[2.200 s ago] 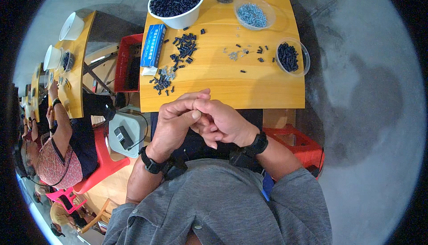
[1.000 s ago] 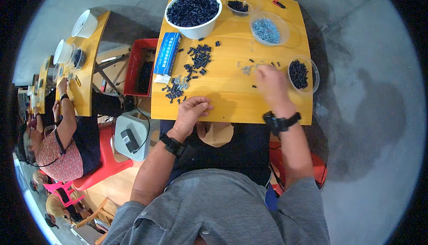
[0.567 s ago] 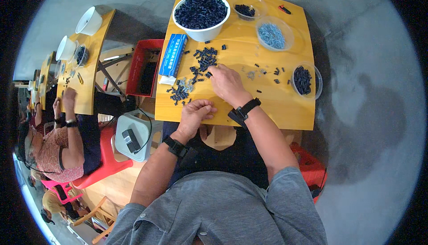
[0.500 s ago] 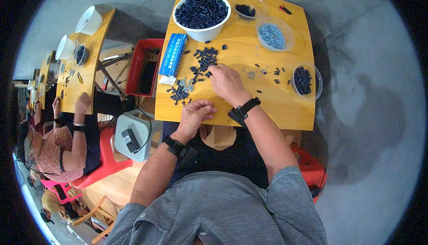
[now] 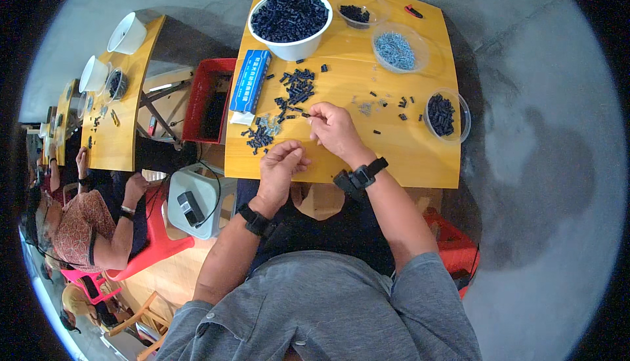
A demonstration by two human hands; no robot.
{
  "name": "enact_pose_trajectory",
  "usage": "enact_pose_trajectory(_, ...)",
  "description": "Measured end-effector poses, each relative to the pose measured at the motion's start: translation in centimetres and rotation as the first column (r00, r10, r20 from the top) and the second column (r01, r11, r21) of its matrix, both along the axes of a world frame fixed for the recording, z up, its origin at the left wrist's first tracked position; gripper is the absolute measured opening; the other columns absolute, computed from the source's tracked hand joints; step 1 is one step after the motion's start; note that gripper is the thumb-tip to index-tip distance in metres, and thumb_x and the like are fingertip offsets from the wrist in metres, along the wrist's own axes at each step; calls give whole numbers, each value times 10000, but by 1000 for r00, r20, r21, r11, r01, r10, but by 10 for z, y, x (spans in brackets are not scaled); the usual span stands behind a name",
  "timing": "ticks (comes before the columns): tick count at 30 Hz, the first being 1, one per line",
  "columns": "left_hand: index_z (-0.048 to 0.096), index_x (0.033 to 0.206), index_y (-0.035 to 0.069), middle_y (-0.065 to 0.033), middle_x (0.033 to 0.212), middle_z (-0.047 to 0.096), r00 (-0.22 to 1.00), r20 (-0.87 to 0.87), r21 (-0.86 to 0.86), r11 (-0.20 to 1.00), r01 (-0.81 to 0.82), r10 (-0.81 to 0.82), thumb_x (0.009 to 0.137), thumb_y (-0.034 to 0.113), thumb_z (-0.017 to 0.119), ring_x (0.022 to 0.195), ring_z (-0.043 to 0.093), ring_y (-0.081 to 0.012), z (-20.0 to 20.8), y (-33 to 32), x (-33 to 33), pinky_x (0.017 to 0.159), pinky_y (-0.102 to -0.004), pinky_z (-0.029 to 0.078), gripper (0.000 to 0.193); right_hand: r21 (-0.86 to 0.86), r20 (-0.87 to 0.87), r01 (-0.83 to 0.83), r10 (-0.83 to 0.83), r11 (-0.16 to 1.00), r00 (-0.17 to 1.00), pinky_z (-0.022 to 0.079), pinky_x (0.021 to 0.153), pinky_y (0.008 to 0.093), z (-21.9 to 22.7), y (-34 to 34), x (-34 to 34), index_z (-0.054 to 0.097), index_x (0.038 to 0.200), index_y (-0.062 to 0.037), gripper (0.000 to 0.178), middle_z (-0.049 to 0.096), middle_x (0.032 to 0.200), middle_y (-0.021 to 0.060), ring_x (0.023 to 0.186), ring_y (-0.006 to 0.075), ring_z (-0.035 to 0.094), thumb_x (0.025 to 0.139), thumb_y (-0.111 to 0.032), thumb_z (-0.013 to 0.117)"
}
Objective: Assembling small black plastic components by hand at a workbench.
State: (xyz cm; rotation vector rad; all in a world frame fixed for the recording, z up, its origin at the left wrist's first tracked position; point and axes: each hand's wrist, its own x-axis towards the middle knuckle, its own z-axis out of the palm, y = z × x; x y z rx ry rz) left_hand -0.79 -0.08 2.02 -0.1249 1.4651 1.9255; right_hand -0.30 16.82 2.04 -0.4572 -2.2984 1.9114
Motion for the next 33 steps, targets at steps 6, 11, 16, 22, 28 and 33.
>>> enact_pose_trajectory(6, 614, 1073, -30, -47, 859, 625, 988, -129, 23, 996, -88, 90, 877, 25, 593, 674, 577, -93, 28, 12, -6, 607, -227, 475, 205, -438, -15, -47, 45, 898, 999, 520, 549, 234, 13, -9, 26, 564, 963, 36, 106, 612, 768, 52, 609, 99, 607, 901, -50, 559)
enact_pose_trajectory(11, 620, 1081, -32, -42, 845, 624, 986, -144, 41, 996, -74, 79, 846, 2, 629, 669, 561, -79, 31, 16, -3, 574, -214, 442, 238, -594, -39, -29, 7, 804, 999, 532, 562, 245, 20, -12, 35, 559, 979, 32, 111, 613, 760, 59, 614, 111, 611, 905, -50, 557)
enact_pose_trajectory(16, 630, 1046, -26, -24, 819, 623, 982, -168, 36, 996, -78, 83, 854, 25, 629, 629, 543, -74, 36, 19, -1, 566, -212, 437, 199, -474, -38, -49, 35, 879, 999, 530, 544, 248, 28, -9, 42, 589, 941, 44, 88, 623, 737, 60, 606, 115, 617, 883, -15, 557)
enact_pose_trajectory(22, 660, 948, -37, -19, 737, 617, 981, -125, -94, 986, 135, -146, 850, 49, 631, 590, 536, -70, 40, 9, -13, 544, -211, 435, 133, -322, 82, -89, 121, 943, 989, 499, 522, 242, 35, -10, 52, 636, 899, 49, 116, 638, 705, 55, 566, 105, 607, 844, -4, 549)
enact_pose_trajectory(28, 659, 886, -46, -46, 683, 618, 907, -18, -185, 893, 411, -421, 852, 76, 624, 570, 572, -89, 42, 4, -19, 522, -210, 462, 132, -212, 184, -119, 159, 970, 970, 483, 516, 248, 44, -8, 62, 637, 915, 44, 138, 635, 681, 53, 560, 96, 605, 830, -26, 555)
enact_pose_trajectory(33, 647, 866, -21, -46, 679, 623, 887, 49, -187, 869, 459, -458, 868, 98, 604, 552, 581, -86, 29, -4, -11, 494, -201, 456, 126, -198, 201, -73, 113, 978, 973, 491, 528, 228, 35, 15, 67, 626, 968, 39, 146, 638, 760, 46, 589, 90, 606, 854, -26, 562)
